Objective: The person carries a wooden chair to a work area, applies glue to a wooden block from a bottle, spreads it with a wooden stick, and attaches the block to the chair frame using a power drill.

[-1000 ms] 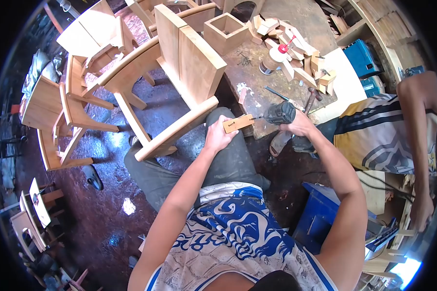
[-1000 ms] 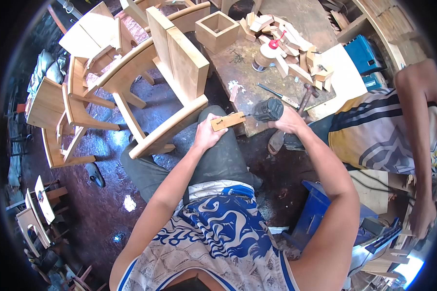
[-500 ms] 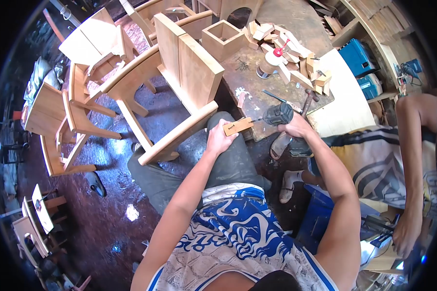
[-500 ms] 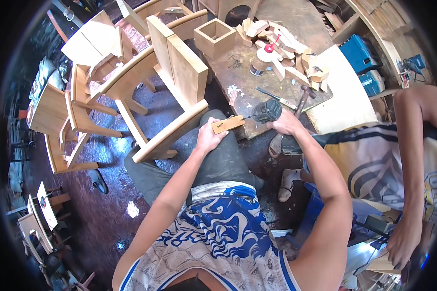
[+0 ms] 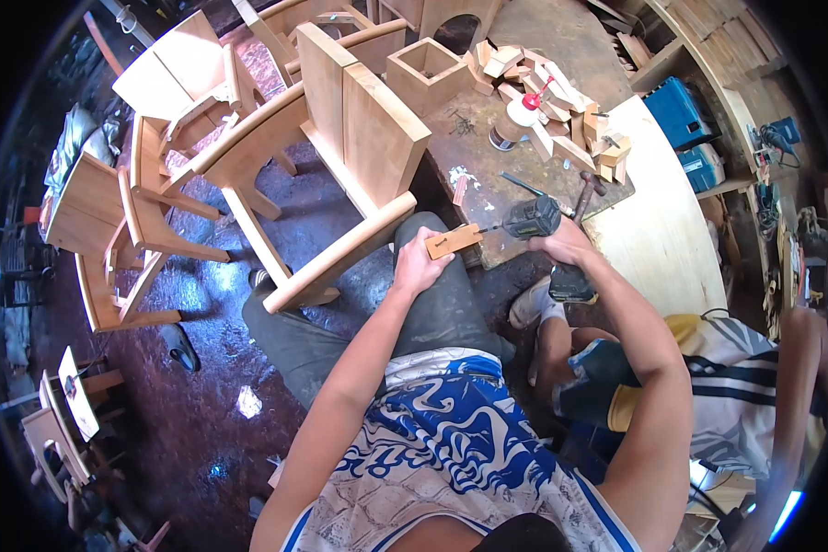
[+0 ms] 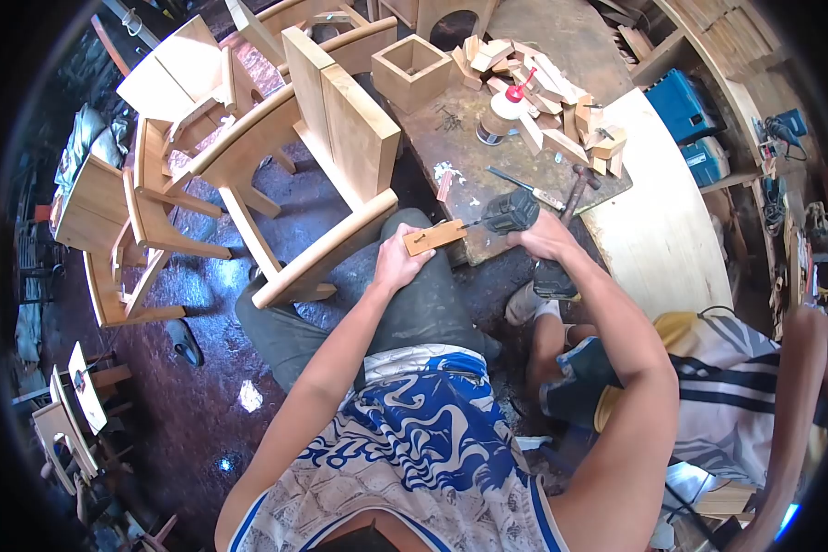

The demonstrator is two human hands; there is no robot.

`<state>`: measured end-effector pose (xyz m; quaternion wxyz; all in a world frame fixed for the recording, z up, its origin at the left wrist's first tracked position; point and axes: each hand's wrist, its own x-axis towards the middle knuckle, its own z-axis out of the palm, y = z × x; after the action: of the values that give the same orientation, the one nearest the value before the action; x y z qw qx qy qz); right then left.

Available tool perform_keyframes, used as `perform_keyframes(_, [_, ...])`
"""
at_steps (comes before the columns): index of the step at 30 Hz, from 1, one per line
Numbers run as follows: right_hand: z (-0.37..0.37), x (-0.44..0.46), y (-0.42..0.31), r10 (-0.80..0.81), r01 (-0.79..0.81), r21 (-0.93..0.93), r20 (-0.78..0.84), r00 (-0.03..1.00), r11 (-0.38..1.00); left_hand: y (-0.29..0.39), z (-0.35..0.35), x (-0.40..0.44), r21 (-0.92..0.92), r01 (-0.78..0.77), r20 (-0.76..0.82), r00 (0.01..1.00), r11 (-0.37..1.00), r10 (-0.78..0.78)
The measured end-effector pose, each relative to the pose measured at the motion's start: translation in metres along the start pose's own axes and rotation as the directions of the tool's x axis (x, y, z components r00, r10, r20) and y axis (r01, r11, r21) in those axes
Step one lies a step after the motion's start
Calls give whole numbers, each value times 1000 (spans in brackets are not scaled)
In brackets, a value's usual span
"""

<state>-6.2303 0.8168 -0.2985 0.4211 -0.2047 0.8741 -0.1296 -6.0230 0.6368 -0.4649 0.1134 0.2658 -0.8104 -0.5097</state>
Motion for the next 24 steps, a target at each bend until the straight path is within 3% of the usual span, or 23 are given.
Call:
perform_keyframes(1, [2,-1,2,3,-3,0,1,1000,1000,1,0,1,-4,0,6,1000,1000,0])
perform_keyframes(3, [4,-2,11,-224,218,-61,-124,967,974,3,-1,1,3,3,6,1000,1000,-3])
perform_keyframes(4, [6,7,23,-223,217,-61,-124,967,974,4,-2,0,16,5,3,1000,1000,-5])
perform_keyframes(6, [13,32,47,-638,598,-226,-209,741,769,5,-3,0,5,25,19,1000,1000,-25])
perform_keyframes(7, [10,29,43,-640,601,-224,-210,739,767,5,-4,0,-7,43,34,998,999,-43])
perform_keyframes(8, [2,21,33,-393,403,50,-140,909,914,3,-4,2,-3,42,30,999,999,-42])
perform_keyframes(9, [-8,14,22,-138,129,289,10,990,949,2,-2,4,-37,60,35,998,998,-58])
perform_keyframes(11, [-17,1,12,-130,128,338,-15,991,932,-15,3,9,-69,78,37,996,995,-76])
perform_keyframes(12, [-22,-4,12,-121,141,430,-74,990,892,-27,7,13,-389,228,115,973,893,-199])
perform_keyframes(13, [-26,-6,14,-105,160,517,-134,985,841,-35,8,17,-649,361,229,932,670,-280])
perform_keyframes(14, [-28,-1,26,-112,188,566,-168,980,803,-37,3,15,-764,426,301,900,484,-316])
perform_keyframes(15, [-28,5,37,-118,194,565,-169,979,802,-38,1,12,-765,421,296,902,487,-315])
perform_keyframes(17, [-25,12,51,-195,344,606,-299,934,717,-39,-9,0,-871,489,458,844,50,-278])
perform_keyframes(19, [-17,21,62,-157,365,594,-373,915,717,-39,-18,-9,-870,492,478,841,-9,-254])
perform_keyframes(22, [3,50,80,17,369,556,-569,822,745,-33,-30,-26,-850,478,514,844,-221,-151])
perform_keyframes(23, [11,61,85,3,374,554,-562,827,744,-27,-38,-30,-858,465,502,850,-220,-161])
perform_keyframes(24, [19,74,89,31,467,522,-689,724,713,-21,-46,-36,-838,467,520,841,-283,-151])
